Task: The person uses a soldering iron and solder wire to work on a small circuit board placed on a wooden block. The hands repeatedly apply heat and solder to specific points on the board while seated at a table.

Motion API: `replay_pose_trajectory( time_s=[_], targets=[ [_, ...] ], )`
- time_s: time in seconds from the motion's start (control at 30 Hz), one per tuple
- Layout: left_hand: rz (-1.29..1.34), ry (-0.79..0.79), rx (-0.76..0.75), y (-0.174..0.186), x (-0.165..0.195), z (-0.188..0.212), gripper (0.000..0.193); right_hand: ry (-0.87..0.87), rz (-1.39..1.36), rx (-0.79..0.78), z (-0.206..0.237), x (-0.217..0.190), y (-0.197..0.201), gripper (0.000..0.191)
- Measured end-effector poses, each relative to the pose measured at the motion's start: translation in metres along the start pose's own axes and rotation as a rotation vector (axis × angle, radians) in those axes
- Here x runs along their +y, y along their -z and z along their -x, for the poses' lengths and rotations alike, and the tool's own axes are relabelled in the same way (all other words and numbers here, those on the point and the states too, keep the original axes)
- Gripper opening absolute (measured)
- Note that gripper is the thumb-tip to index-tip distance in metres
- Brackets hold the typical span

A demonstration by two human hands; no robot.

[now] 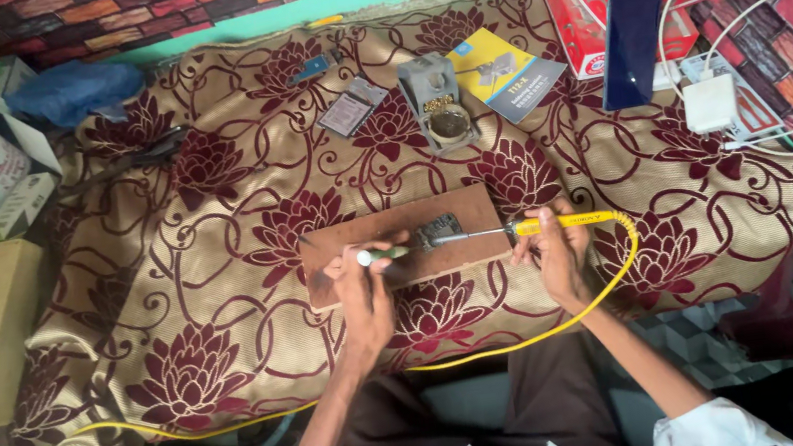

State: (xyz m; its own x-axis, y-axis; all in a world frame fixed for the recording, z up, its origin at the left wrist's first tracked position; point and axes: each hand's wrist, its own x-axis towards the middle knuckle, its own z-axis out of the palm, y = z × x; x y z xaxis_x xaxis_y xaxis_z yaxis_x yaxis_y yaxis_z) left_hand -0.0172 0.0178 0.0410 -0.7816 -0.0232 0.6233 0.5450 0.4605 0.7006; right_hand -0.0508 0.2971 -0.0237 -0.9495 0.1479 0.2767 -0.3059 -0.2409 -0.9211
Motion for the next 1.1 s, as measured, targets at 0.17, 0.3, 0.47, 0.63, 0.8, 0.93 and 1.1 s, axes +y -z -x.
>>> replay_pose_trajectory(
  time_s=[0.17, 0.3, 0.47, 0.63, 0.8, 0.93, 1.1],
  targets=[
    [-0.028, 0.048, 0.017, 0.0, -0.006, 0.0, 0.015, 0.033, 0.03, -0.036, 0.002, -0.004, -0.001, 0.028],
    [0.229, 0.283, -0.035, -0.002, -0.007, 0.004, 0.012, 0.038, 0.063, -0.019, 0.002, -0.008, -0.005, 0.027],
    [0.216, 0.03, -0.051, -0.001, -0.003, 0.005, 0.013, 0.059, 0.092, -0.03, 0.002, -0.009, -0.005, 0.024],
    [0.087, 0.003, -0.026, 0.001, 0.002, 0.0, 0.013, 0.067, 0.08, -0.045, 0.0, -0.004, -0.004, 0.021],
    [0.131, 0.009, -0.011, 0.004, 0.003, -0.002, 0.015, 0.068, 0.058, -0.09, -0.001, -0.002, -0.003, 0.02],
    [0.118, 0.083, -0.011, 0.002, -0.001, 0.0, 0.016, 0.05, 0.027, -0.143, 0.001, -0.002, 0.0, 0.021],
    [0.13, 0.016, 0.008, -0.001, -0.008, 0.001, 0.016, 0.188, 0.083, -0.131, -0.003, -0.003, -0.003, 0.027]
  ],
)
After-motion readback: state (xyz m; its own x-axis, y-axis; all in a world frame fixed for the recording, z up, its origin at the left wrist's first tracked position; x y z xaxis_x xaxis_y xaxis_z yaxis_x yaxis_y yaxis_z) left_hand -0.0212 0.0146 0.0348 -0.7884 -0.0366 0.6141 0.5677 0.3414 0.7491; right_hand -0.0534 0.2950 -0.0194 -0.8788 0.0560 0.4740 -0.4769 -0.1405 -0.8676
